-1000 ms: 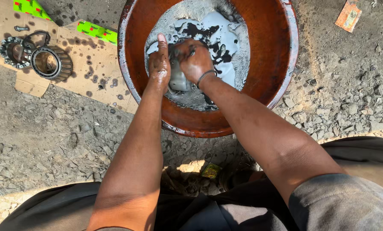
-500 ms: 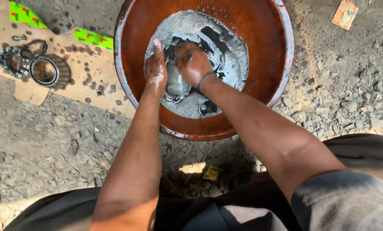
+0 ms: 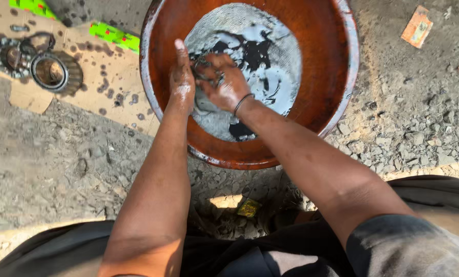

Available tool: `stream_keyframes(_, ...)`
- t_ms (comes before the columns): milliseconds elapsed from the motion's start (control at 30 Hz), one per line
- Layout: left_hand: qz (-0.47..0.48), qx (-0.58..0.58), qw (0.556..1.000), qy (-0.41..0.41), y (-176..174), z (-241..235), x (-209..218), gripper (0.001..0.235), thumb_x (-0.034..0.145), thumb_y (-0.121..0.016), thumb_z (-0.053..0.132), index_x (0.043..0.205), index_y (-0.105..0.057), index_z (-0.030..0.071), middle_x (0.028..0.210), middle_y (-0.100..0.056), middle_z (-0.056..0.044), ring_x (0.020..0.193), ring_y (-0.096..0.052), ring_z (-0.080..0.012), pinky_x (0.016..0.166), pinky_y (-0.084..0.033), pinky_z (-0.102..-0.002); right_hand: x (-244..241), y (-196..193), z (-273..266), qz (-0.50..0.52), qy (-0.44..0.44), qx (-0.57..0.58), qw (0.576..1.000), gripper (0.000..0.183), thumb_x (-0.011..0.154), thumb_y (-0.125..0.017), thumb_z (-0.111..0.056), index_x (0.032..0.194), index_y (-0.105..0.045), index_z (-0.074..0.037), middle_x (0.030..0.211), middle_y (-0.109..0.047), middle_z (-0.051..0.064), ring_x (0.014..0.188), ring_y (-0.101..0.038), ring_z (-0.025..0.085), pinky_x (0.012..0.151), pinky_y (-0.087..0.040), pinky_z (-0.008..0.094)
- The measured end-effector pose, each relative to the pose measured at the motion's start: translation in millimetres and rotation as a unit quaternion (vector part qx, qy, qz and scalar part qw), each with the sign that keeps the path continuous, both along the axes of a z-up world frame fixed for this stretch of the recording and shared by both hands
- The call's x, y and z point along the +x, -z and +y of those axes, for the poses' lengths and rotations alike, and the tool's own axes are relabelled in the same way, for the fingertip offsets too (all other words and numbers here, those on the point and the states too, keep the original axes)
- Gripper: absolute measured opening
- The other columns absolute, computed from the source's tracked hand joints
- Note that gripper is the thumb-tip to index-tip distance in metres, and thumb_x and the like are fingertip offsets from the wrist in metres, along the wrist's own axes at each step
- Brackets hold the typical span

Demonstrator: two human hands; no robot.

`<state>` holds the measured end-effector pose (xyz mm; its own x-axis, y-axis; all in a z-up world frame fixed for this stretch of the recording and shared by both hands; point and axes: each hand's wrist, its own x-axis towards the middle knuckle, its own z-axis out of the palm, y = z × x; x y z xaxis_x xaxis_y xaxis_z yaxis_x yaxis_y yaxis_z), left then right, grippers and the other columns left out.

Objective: The person scrubs a cylindrical metal part with a brush in a basin of soapy water, repeatedly dipping and scrubbing the part. After cleaning, the person places the part on a cardboard sheet next to other disassembled metal parts.

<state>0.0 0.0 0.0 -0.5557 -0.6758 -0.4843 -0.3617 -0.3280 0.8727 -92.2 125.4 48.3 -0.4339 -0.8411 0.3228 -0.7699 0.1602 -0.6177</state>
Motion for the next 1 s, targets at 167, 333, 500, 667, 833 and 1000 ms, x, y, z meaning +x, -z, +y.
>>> stream_keyframes(167, -0.117, -0.014, 0.992, 0.056, -10, 12, -16, 0.093, 0.088, -0.026, 0.091, 0.068, -0.041, 0.002, 0.068, -0.043, -0.009, 0.069, -0.041, -0.0225, 0.062, -0.038, -0.047, -4, 0, -1, -0.207, 0.163, 0.068, 0.962, 0.017, 0.081, -0.074, -0.014, 0.096, -0.076, -0.006, 0.104, -0.074, 0.011, 0.102, -0.071, 0.031, 0.094, -0.056, 0.037)
stream_keyframes(333, 0.013, -0.05, 0.997, 0.049, -18, 10, -20, 0.084, 0.086, -0.029, 0.095, 0.082, -0.061, 0.017, 0.083, -0.057, -0.003, 0.084, -0.058, -0.0187, 0.076, -0.045, -0.042, -13, 2, 0, -0.156, 0.14, 0.07, 0.975, 0.017, 0.083, -0.076, -0.014, 0.099, -0.078, -0.007, 0.109, -0.073, 0.014, 0.106, -0.069, 0.033, 0.096, -0.053, 0.038)
stream_keyframes(500, -0.089, 0.034, 0.995, 0.022, -15, 7, -16, 0.091, 0.084, -0.026, 0.092, 0.077, -0.057, 0.006, 0.079, -0.055, -0.007, 0.075, -0.052, -0.0217, 0.07, -0.047, -0.047, -12, 5, -1, -0.131, 0.078, 0.041, 0.987, 0.023, 0.077, -0.073, -0.009, 0.1, -0.079, -0.007, 0.113, -0.072, 0.016, 0.11, -0.066, 0.034, 0.098, -0.051, 0.039)
stream_keyframes(667, -0.128, -0.07, 0.986, 0.079, -6, 16, -14, 0.094, 0.09, -0.017, 0.089, 0.072, -0.04, -0.001, 0.073, -0.05, -0.014, 0.073, -0.046, -0.0259, 0.069, -0.04, -0.05, -12, 7, -4, -0.049, 0.101, 0.249, 0.962, 0.011, 0.095, -0.07, -0.013, 0.103, -0.077, -0.01, 0.116, -0.074, 0.009, 0.122, -0.064, 0.029, 0.111, -0.049, 0.038)
stream_keyframes(833, -0.053, -0.009, 0.998, 0.018, 8, 1, -13, 0.076, 0.086, -0.023, 0.093, 0.074, -0.043, 0.02, 0.076, -0.047, -0.002, 0.078, -0.052, -0.0195, 0.069, -0.043, -0.046, -5, 13, -4, -0.101, 0.038, 0.036, 0.994, 0.021, 0.076, -0.074, -0.006, 0.096, -0.079, -0.007, 0.114, -0.072, 0.015, 0.113, -0.062, 0.033, 0.101, -0.047, 0.039)
stream_keyframes(1000, -0.122, -0.025, 0.99, 0.059, 19, 8, -14, 0.084, 0.087, -0.021, 0.092, 0.07, -0.037, 0.012, 0.071, -0.04, -0.004, 0.071, -0.045, -0.0223, 0.065, -0.04, -0.047, -2, 11, -6, -0.351, 0.262, 0.147, 0.887, 0.02, 0.087, -0.069, -0.012, 0.107, -0.07, -0.011, 0.114, -0.075, 0.01, 0.111, -0.074, 0.026, 0.102, -0.057, 0.035)
